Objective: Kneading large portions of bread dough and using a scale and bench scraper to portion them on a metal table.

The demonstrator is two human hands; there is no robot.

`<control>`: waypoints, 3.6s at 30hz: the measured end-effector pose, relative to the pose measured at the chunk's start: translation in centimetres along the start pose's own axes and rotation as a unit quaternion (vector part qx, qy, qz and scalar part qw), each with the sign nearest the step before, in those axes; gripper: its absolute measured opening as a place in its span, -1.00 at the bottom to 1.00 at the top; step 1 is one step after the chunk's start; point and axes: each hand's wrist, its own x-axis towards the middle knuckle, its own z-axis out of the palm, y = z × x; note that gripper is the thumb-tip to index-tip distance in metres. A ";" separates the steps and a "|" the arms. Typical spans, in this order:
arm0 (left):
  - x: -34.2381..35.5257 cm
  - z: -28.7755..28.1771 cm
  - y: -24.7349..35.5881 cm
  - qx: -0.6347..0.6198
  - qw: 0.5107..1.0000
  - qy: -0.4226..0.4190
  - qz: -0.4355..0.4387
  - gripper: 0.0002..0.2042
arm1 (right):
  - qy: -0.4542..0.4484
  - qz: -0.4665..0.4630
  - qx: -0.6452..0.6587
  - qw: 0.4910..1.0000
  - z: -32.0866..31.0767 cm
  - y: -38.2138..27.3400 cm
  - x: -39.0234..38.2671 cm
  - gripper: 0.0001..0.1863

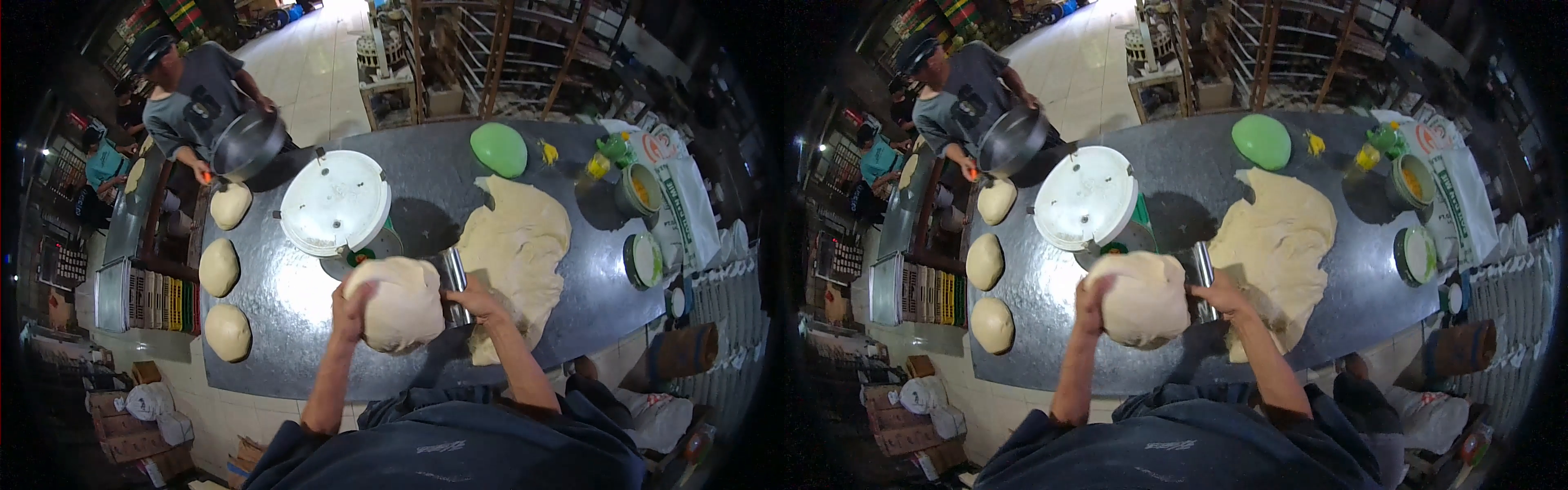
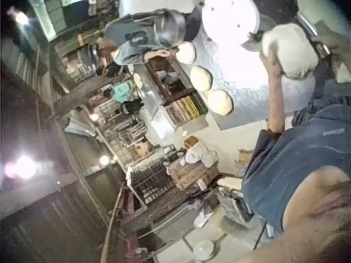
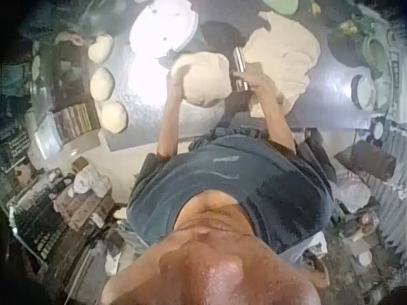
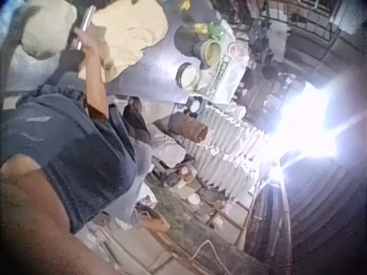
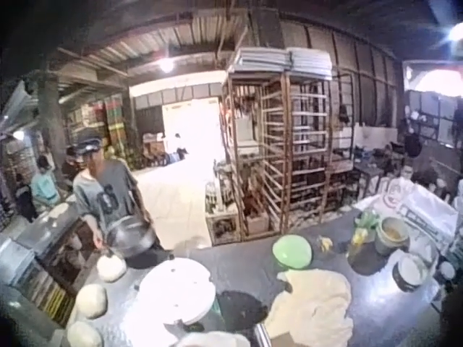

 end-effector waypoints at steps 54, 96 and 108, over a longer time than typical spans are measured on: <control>13.1 3.1 13.5 0.722 0.538 -0.205 0.385 -0.43 | 0.192 -0.209 -0.037 0.958 2.3 -5.3 2.4 -0.36; 22.4 5.1 20.5 0.118 0.901 -0.103 0.405 -0.82 | 0.115 -0.216 -0.154 0.957 20.1 -12.2 7.1 -0.02; 19.3 2.2 22.3 -0.073 0.871 -0.436 0.212 -0.72 | -0.058 -0.215 0.015 0.975 15.6 -16.1 13.2 -0.62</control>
